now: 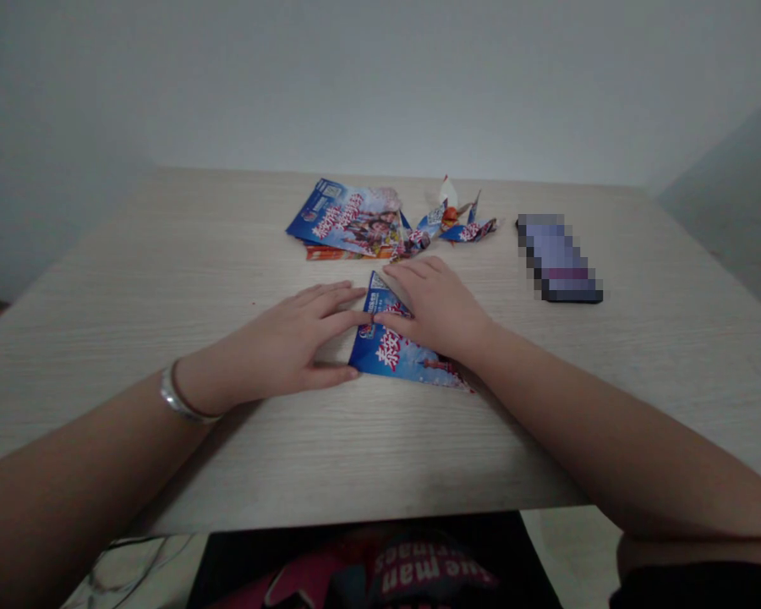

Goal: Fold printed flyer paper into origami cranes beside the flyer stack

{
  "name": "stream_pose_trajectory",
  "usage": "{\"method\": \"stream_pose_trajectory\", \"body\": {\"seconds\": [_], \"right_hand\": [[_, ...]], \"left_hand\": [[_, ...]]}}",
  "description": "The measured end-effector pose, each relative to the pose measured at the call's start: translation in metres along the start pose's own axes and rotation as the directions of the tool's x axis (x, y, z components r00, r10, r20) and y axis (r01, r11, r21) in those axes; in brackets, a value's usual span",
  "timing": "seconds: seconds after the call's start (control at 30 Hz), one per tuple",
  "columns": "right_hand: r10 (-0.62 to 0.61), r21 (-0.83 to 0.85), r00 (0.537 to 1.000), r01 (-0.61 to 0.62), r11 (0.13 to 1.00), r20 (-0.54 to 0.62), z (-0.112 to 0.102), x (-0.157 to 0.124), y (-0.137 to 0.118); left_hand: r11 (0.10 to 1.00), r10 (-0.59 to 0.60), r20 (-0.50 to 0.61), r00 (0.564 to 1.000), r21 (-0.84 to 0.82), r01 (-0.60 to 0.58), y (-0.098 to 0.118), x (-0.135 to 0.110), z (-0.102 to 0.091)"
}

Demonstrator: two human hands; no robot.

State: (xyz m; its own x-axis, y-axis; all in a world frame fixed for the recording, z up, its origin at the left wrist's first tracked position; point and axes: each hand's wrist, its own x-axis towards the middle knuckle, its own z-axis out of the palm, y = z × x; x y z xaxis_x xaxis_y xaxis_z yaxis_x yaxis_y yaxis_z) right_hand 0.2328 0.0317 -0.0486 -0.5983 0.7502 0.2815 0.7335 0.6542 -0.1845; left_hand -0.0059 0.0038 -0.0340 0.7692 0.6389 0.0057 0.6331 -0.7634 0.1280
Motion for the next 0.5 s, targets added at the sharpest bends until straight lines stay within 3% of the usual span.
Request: {"method": "stream_pose_trajectory", "body": {"seconds": [0.1, 0.23, 0.4, 0.5], "right_hand": [[0.069, -0.016, 0.997, -0.069, 0.997, -0.019, 0.005, 0.002, 0.001], [0.142, 0.167, 0.989, -0.134, 0.977, -0.033, 0.009, 0.002, 0.009], [0.074, 0.196, 0.997, -0.066, 0.978, -0.032, 0.008, 0.000, 0.014], [0.054, 0.176, 0.998, -0.047, 0.983, -0.036, 0.007, -0.001, 0.012]], "left_hand": [[1.000, -0.012, -0.060, 0.998, -0.009, 0.012, -0.002, 0.000, 0.003], [0.995, -0.098, -0.118, 0.988, -0.017, 0.097, -0.004, 0.000, 0.004], [0.984, -0.175, -0.096, 0.980, -0.041, 0.172, -0.002, 0.000, 0.002], [0.989, -0.145, -0.104, 0.984, -0.054, 0.140, -0.004, 0.002, 0.001]]}}
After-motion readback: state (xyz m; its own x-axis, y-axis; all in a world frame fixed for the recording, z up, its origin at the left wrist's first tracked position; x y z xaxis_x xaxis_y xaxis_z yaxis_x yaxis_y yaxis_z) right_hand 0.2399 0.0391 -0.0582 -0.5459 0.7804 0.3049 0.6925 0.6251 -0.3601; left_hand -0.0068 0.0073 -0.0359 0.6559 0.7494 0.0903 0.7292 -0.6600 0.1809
